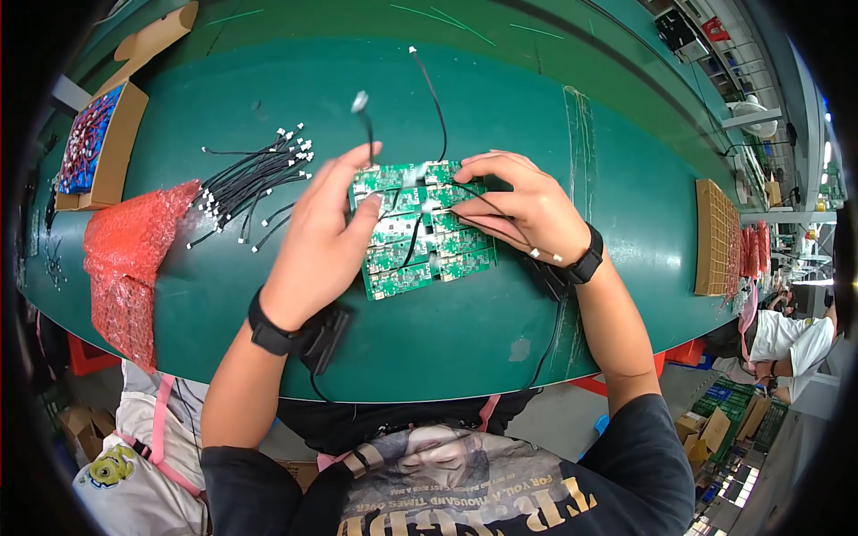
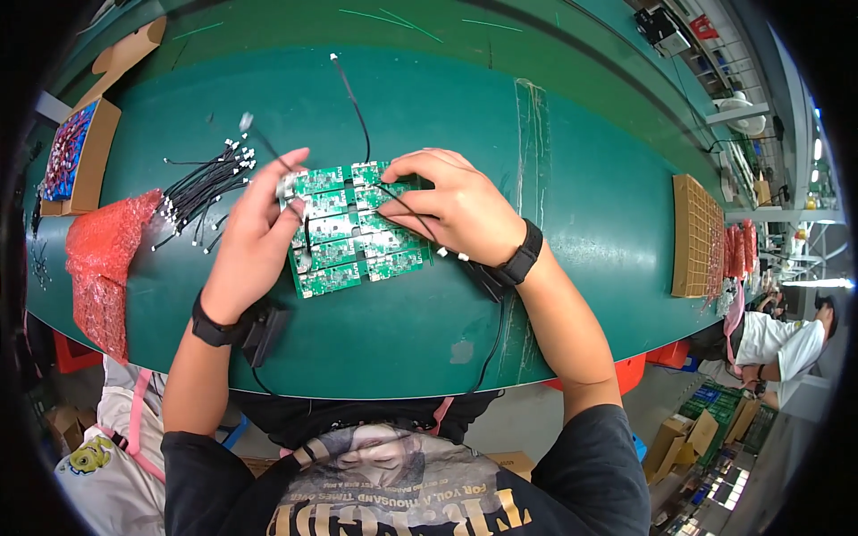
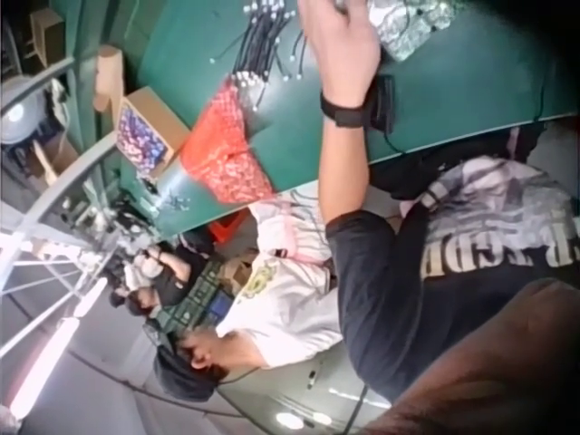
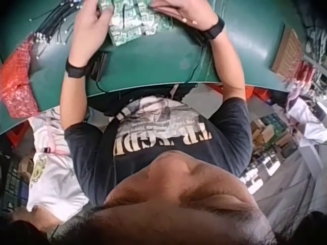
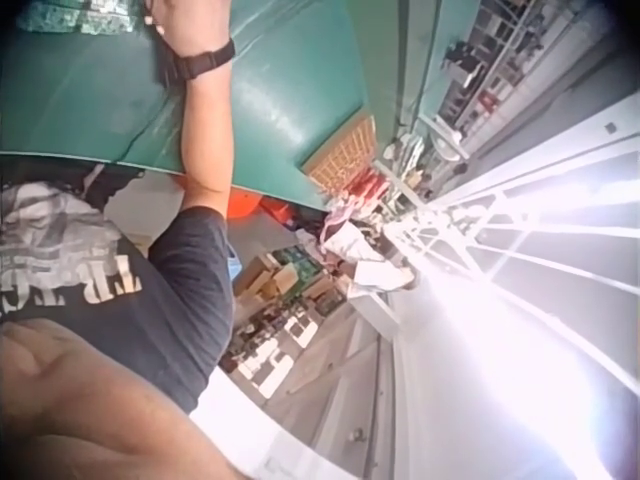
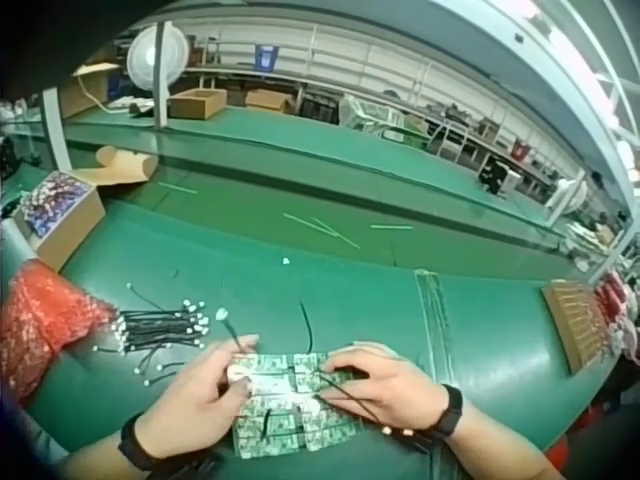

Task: The person picks up wires from a pile and inserts them into circuit boards, repeating this process several times. They then pick up a stack of circuit boards and place it on the table before continuing to insert more wires.

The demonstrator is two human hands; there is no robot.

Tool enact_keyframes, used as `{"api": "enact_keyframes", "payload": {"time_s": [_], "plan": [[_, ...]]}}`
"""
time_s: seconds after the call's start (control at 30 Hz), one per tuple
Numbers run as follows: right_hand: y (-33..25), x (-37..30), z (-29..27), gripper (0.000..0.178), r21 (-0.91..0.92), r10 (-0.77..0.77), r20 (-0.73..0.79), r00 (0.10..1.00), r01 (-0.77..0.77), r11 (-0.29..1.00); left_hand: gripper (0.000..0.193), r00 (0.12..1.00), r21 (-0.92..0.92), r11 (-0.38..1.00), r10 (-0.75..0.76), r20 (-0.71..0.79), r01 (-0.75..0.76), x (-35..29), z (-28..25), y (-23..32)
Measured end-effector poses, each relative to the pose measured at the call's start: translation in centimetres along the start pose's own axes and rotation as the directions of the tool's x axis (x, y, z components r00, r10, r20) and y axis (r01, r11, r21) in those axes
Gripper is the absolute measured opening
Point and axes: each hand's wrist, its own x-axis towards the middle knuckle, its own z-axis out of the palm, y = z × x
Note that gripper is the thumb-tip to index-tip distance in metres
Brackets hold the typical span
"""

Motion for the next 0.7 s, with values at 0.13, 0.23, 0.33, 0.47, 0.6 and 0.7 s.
{"api": "enact_keyframes", "payload": {"time_s": [0.13, 0.23, 0.33, 0.47, 0.6, 0.7], "plan": [[-0.3, 0.1, -0.2, 0.024, -0.03, -0.012, 0.063, 0.998, 0.014, 0.999, 0.032, 0.887, 0.555, 0.742, 0.461, -0.015, -0.376, 0.4, -2.2, 0.9], [-0.2, 0.2, -0.1, 0.026, -0.05, -0.025, 0.078, 0.997, 0.029, 0.998, 0.024, 0.929, 0.636, 0.718, 0.371, -0.005, -0.283, 0.0, -3.6, 1.9], [-0.1, -0.3, -0.4, 0.028, -0.078, -0.019, 0.109, 0.994, 0.027, 0.997, 0.022, 0.974, 0.682, 0.711, 0.022, 0.224, -0.173, -0.2, -5.0, 4.1], [-0.3, -0.1, -0.7, 0.03, -0.11, -0.037, 0.154, 0.987, 0.055, 0.992, 0.022, 0.912, 0.611, 0.686, 0.212, 0.352, -0.396, -0.5, -4.0, 3.2], [-0.4, -0.3, -1.3, 0.034, -0.162, -0.038, 0.182, 0.982, 0.068, 0.984, 0.024, 0.794, 0.578, 0.545, 0.438, 0.421, -0.608, -0.5, -3.4, 2.3], [-0.6, -0.5, -1.4, 0.037, -0.185, -0.033, 0.212, 0.977, 0.074, 0.98, 0.027, 0.755, 0.624, 0.434, 0.466, 0.462, -0.65, -0.7, -2.8, 2.3]]}}
